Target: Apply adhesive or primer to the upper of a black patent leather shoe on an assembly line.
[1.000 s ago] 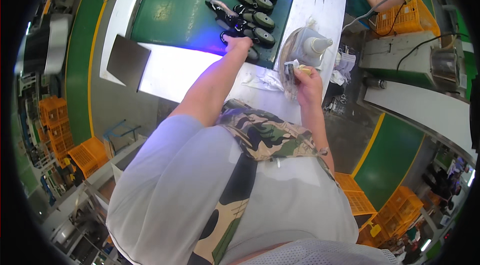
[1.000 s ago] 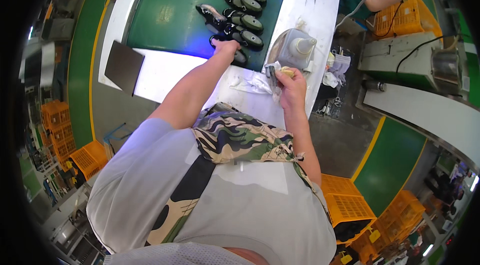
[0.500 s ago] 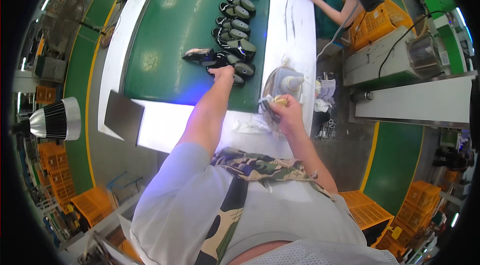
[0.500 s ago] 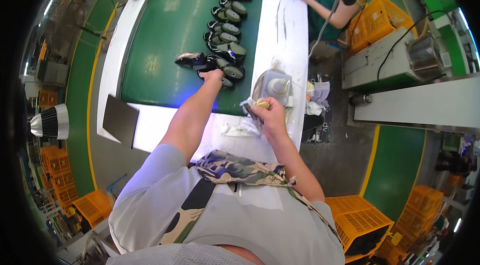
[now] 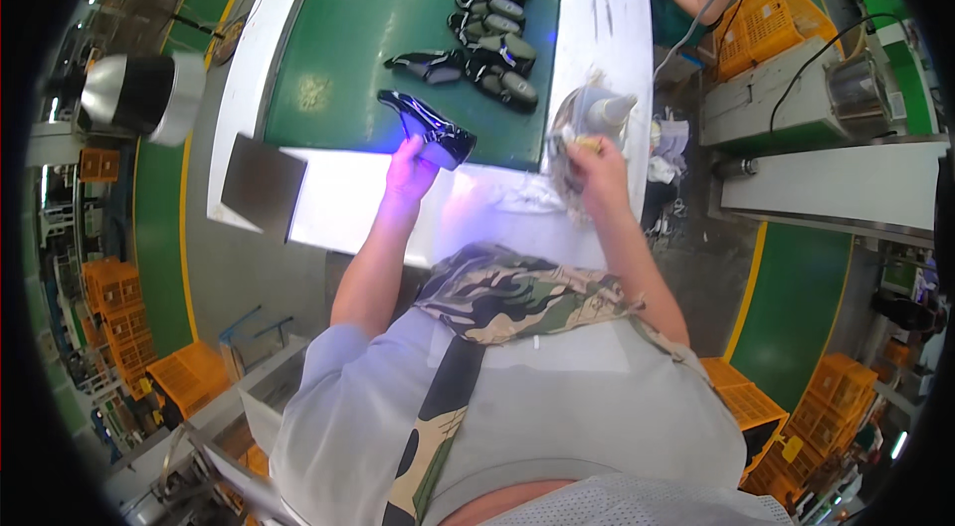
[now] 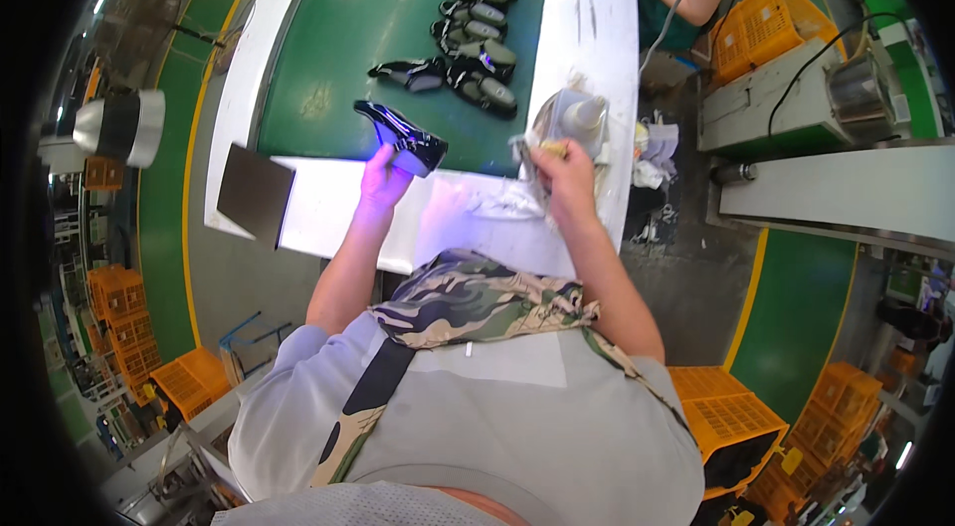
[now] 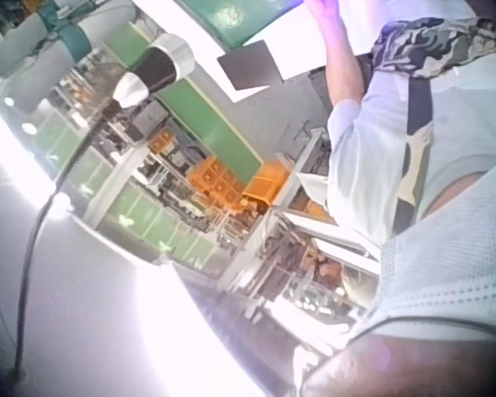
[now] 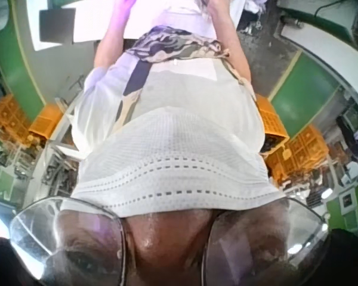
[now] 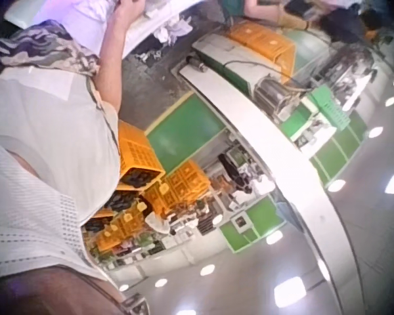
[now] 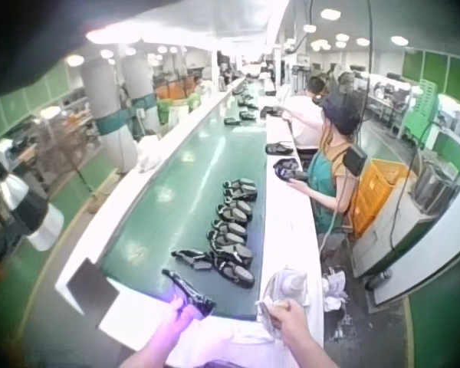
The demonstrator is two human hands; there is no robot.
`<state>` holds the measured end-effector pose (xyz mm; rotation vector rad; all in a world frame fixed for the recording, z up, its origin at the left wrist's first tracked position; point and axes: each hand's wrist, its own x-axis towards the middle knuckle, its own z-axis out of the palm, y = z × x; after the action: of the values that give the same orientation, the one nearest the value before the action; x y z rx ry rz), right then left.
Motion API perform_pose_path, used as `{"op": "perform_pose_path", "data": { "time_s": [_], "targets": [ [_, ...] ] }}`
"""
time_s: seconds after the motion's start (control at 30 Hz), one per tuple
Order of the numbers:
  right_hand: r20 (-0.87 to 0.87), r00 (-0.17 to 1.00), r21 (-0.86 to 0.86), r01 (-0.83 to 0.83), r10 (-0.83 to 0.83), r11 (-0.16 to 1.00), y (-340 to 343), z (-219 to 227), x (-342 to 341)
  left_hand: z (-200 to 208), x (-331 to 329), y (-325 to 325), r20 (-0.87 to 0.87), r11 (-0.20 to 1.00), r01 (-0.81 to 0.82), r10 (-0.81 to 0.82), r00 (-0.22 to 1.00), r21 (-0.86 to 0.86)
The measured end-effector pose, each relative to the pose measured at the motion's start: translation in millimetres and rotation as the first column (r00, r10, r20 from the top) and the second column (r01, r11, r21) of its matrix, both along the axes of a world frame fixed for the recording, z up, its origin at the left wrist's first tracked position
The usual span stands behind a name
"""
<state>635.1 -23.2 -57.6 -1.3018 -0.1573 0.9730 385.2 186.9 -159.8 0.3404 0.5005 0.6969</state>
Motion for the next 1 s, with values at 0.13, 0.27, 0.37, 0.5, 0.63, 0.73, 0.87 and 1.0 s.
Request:
{"op": "perform_pose_path", "data": {
  "time_s": [0.13,0.27,0.37,0.5,0.63,0.73,0.87,1.0],
  "targets": [
    [0.185,0.982,0.067,-0.062,0.049,0.996,24.8,22.8,-10.9,48.7,-33.7,-27.0,-0.231,0.987,0.039,-0.002,0.973,0.154],
    [0.296,0.925,0.102,-0.278,0.237,0.955,57.3,35.6,-38.5,81.2,-60.8,-52.2,-0.374,0.785,0.073,0.209,0.904,0.615],
    [0.345,0.867,0.162,-0.432,0.359,0.887,78.7,37.9,-70.7,115.5,-86.7,-69.6,-0.511,0.603,0.261,0.288,0.81,0.754],
    [0.348,0.802,0.192,-0.568,0.485,0.801,94.0,50.3,-116.3,161.3,-109.6,-84.8,-0.288,0.064,0.321,0.627,0.724,0.945],
    [0.322,0.759,0.196,-0.639,0.567,0.744,100.7,55.8,-147.9,177.6,-140.3,-91.0,-0.152,-0.113,0.311,0.687,0.71,0.943],
    [0.29,0.744,0.209,-0.663,0.601,0.719,106.2,53.5,-170.7,177.9,-157.3,-94.4,-0.119,-0.147,0.293,0.681,0.723,0.945],
    [0.119,0.654,0.249,-0.748,0.747,0.615,104.2,72.1,-196.6,184.4,-175.9,-105.6,-0.182,-0.118,0.367,0.705,0.685,0.923],
    [0.071,0.569,0.279,-0.8,0.819,0.531,103.0,93.4,-214.3,188.6,-192.0,-115.6,-0.251,-0.06,0.435,0.742,0.621,0.898]
  ]
}}
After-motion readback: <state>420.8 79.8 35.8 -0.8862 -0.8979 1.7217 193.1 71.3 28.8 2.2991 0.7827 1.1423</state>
